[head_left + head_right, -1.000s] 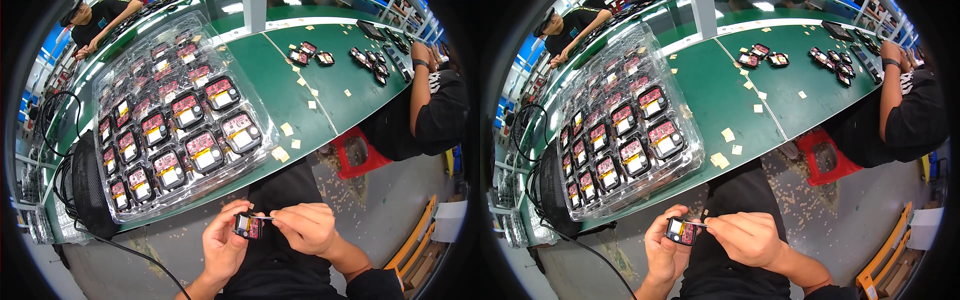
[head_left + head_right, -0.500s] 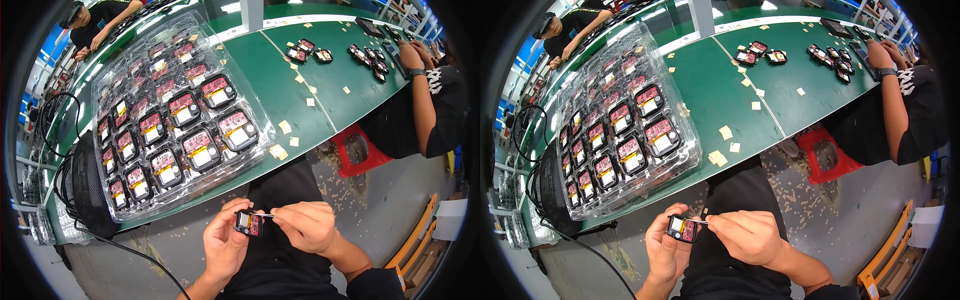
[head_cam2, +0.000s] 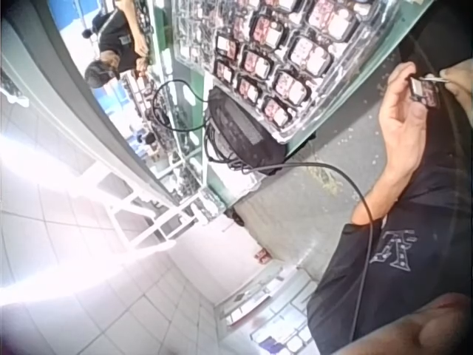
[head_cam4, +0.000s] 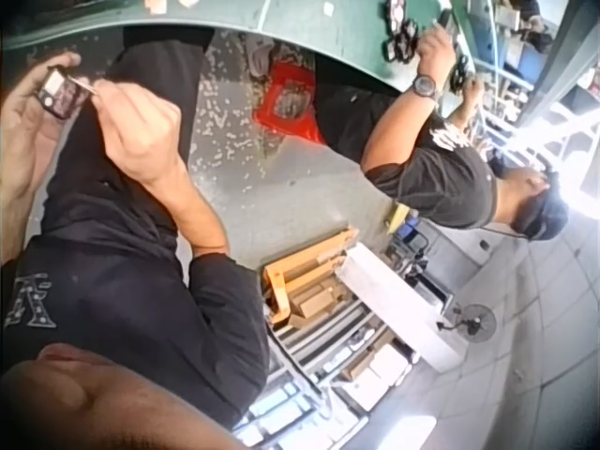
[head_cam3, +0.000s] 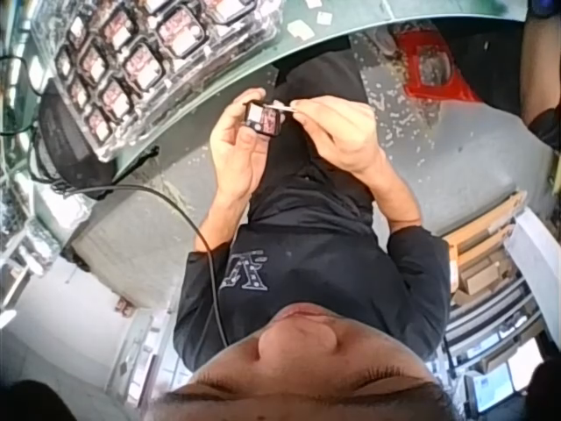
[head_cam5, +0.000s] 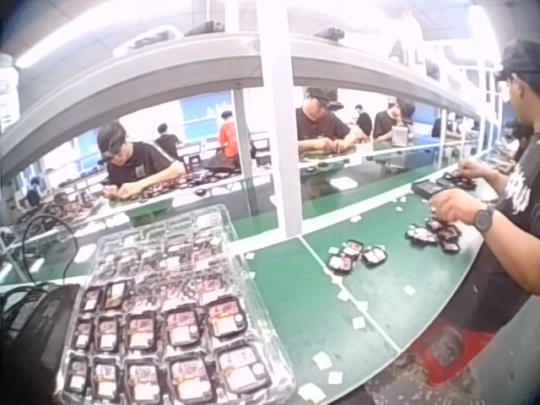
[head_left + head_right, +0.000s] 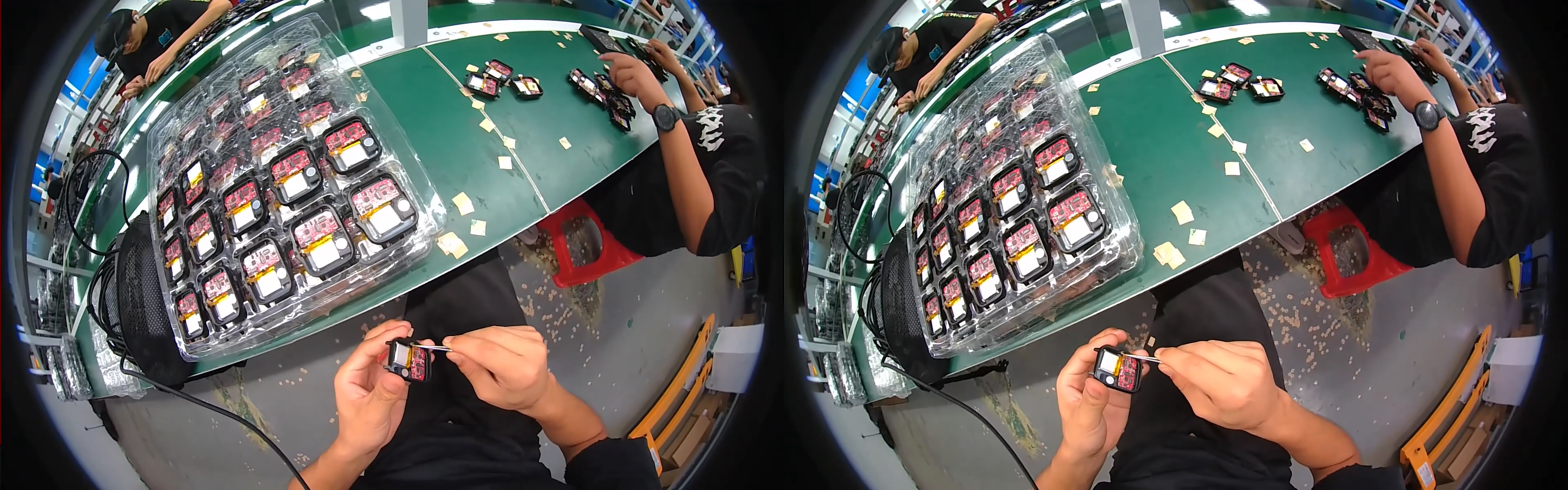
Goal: Assembling and inspecting internal components of smartwatches on a factory assembly line using tweezers.
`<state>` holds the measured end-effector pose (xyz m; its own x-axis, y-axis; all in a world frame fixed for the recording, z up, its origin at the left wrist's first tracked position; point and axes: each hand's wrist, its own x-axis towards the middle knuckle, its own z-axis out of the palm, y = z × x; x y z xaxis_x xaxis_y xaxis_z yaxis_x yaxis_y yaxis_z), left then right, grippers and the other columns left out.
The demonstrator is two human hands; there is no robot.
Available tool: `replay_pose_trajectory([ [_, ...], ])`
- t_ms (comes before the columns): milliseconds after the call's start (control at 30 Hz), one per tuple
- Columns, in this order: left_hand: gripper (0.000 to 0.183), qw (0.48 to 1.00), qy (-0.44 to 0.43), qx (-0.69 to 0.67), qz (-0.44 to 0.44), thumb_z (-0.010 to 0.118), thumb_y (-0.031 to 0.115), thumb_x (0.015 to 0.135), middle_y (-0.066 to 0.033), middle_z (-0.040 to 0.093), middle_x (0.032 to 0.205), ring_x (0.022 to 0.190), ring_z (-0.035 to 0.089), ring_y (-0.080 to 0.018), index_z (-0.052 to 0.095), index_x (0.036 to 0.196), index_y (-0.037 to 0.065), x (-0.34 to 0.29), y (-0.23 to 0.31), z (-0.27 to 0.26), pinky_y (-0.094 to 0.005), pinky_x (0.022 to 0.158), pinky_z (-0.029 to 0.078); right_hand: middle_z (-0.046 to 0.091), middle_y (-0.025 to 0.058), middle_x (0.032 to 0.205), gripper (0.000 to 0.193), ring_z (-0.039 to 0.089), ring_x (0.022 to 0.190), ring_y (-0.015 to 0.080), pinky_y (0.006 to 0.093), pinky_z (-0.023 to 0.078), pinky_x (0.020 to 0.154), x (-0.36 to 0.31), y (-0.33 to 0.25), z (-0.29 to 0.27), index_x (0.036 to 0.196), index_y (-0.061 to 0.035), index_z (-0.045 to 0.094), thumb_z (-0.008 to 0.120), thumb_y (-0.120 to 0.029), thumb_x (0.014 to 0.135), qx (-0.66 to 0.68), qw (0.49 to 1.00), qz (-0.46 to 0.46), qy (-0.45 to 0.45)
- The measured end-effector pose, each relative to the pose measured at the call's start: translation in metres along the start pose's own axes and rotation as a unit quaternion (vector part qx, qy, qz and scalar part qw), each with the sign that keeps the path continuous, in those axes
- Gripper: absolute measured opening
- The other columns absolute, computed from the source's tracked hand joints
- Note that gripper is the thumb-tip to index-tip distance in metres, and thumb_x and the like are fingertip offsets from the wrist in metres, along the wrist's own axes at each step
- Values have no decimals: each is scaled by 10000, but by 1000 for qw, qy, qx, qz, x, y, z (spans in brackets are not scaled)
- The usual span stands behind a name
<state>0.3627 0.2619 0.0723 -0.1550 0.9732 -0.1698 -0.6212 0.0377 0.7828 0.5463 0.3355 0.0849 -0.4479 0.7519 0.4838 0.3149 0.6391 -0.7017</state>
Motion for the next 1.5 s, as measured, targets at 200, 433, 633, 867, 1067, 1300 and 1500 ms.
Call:
replay_pose_trajectory([
  [200, 603, 1000, -6, 0, 0, 811, 349, 933, -174, 526, 1447, 1229, 660, -351, 596, 1342, -39, -2, -3, -1, -465, 1029, 582, 744, 97, 831, 217, 740, 683, 235, 321, 590, 596, -2, 0, 2, 999, 3, 748, 821, 4, 794, -8, 1000, 4, -4],
  [433, 605, 999, 10, -24, -24, 793, 321, 950, -167, 530, 1456, 1270, 646, -359, 559, 1377, -38, -6, -2, 10, -488, 1068, 569, 743, 94, 829, 219, 725, 656, 223, 312, 578, 578, -6, -2, 8, 991, 8, 747, 811, 20, 782, -36, 999, -6, 27],
  [633, 657, 1000, 11, 7, 10, 836, 339, 905, -176, 561, 1385, 1243, 660, -347, 553, 1362, -40, -6, 0, 6, -490, 1055, 576, 743, 87, 886, 273, 723, 694, 212, 322, 579, 616, 3, -7, -4, 1008, -7, 736, 817, 19, 749, -78, 996, -18, -41],
  [867, 637, 993, -9, 66, 95, 882, 346, 861, -186, 597, 1249, 1161, 687, -366, 595, 1286, -32, -9, 31, 8, -501, 984, 603, 654, 142, 998, 256, 689, 765, 353, 430, 573, 650, 60, 27, -39, 1115, -21, 668, 746, -19, 871, -172, 980, 43, 86],
  [1067, 686, 978, -15, 119, 168, 938, 403, 778, -159, 604, 1161, 1031, 721, -355, 616, 1224, -7, -11, 59, -2, -473, 850, 651, 609, 168, 1143, 392, 714, 794, 404, 516, 569, 663, 145, 104, -45, 1318, -97, 617, 693, -291, 985, -327, 929, 148, 94],
  [1300, 740, 945, -9, 238, 222, 861, 496, 844, -170, 610, 1139, 1013, 723, -356, 597, 1291, -31, 10, 103, 22, -466, 773, 648, 608, 170, 1124, 377, 726, 805, 421, 536, 571, 665, 163, 116, -41, 1268, -135, 625, 685, -375, 984, -366, 910, 187, 59],
  [1500, 380, 876, 17, 366, 316, 616, 158, 1007, -170, 658, 1123, 1015, 716, -283, 599, 1287, -99, 56, 176, 37, -389, 870, 598, 611, 125, 1097, 307, 724, 776, 376, 509, 557, 640, 155, 115, -47, 1177, -117, 618, 708, -329, 974, -340, 921, 181, 66],
])
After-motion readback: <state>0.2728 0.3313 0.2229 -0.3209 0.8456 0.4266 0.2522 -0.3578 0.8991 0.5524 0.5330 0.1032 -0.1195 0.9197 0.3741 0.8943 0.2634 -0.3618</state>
